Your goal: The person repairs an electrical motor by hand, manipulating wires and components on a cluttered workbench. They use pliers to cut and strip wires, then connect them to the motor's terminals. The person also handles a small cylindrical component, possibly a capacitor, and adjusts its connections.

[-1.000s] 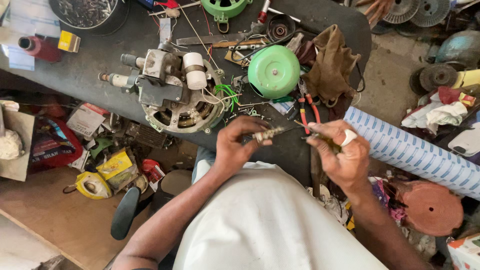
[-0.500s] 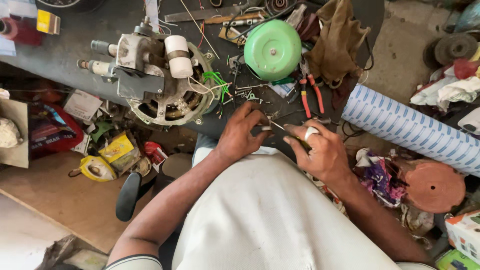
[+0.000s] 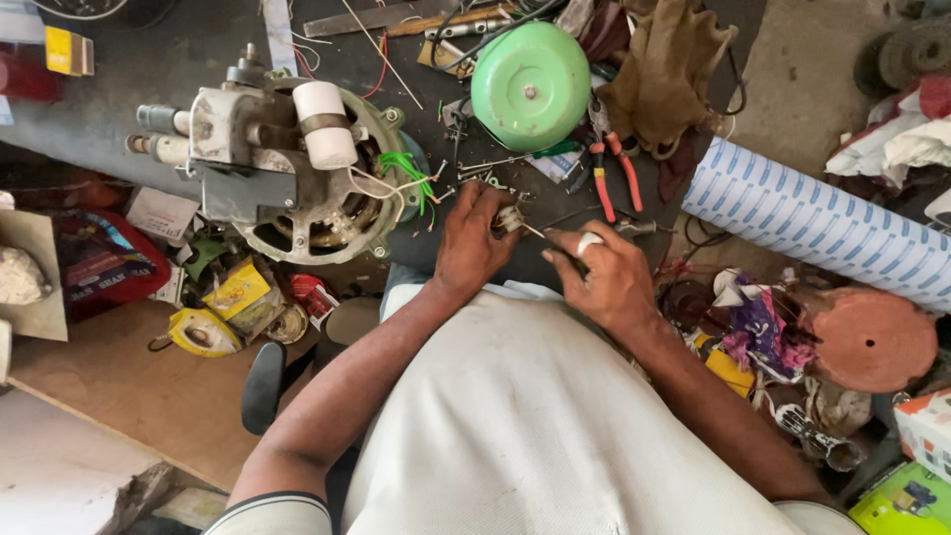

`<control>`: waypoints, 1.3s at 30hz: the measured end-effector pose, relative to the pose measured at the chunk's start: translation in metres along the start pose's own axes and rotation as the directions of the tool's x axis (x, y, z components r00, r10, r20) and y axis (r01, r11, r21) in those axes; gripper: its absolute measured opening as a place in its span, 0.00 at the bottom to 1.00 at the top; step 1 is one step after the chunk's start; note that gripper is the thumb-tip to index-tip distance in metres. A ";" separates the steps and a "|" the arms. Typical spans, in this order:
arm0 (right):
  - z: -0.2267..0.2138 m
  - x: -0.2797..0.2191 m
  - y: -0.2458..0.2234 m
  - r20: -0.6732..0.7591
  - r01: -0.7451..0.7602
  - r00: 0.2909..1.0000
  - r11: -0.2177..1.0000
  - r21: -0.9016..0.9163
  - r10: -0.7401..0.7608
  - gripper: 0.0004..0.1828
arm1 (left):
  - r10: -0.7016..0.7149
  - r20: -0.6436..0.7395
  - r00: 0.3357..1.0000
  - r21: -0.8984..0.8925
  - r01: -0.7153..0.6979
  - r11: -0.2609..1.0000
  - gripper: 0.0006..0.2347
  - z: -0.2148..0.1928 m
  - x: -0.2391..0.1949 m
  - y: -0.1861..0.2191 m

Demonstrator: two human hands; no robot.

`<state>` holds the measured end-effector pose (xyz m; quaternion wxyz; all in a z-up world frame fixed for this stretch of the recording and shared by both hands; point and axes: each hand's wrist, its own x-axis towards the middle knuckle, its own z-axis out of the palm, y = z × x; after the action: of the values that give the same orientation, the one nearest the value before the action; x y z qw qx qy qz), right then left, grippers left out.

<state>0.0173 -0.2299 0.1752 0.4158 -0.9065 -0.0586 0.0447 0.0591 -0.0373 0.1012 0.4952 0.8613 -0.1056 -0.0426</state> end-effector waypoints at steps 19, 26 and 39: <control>0.023 0.000 0.006 0.023 -0.044 0.999 0.989 -0.139 0.047 0.13 | -0.018 0.164 0.986 0.264 -0.026 0.964 0.16 0.011 0.006 -0.012; 0.026 0.000 0.010 -0.008 -0.089 0.996 0.973 -0.213 0.089 0.09 | 0.151 0.438 0.886 0.435 -0.356 0.827 0.11 0.040 0.009 -0.031; 0.061 -0.002 0.065 0.100 -0.401 0.892 0.874 -0.273 0.441 0.09 | 0.238 0.517 0.822 0.423 -0.488 0.764 0.07 0.078 0.001 -0.036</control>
<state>0.0117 -0.2271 0.0860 0.2746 -0.9352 0.1027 0.1987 0.0514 -0.0855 0.0308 0.1953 0.8941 -0.3897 -0.1024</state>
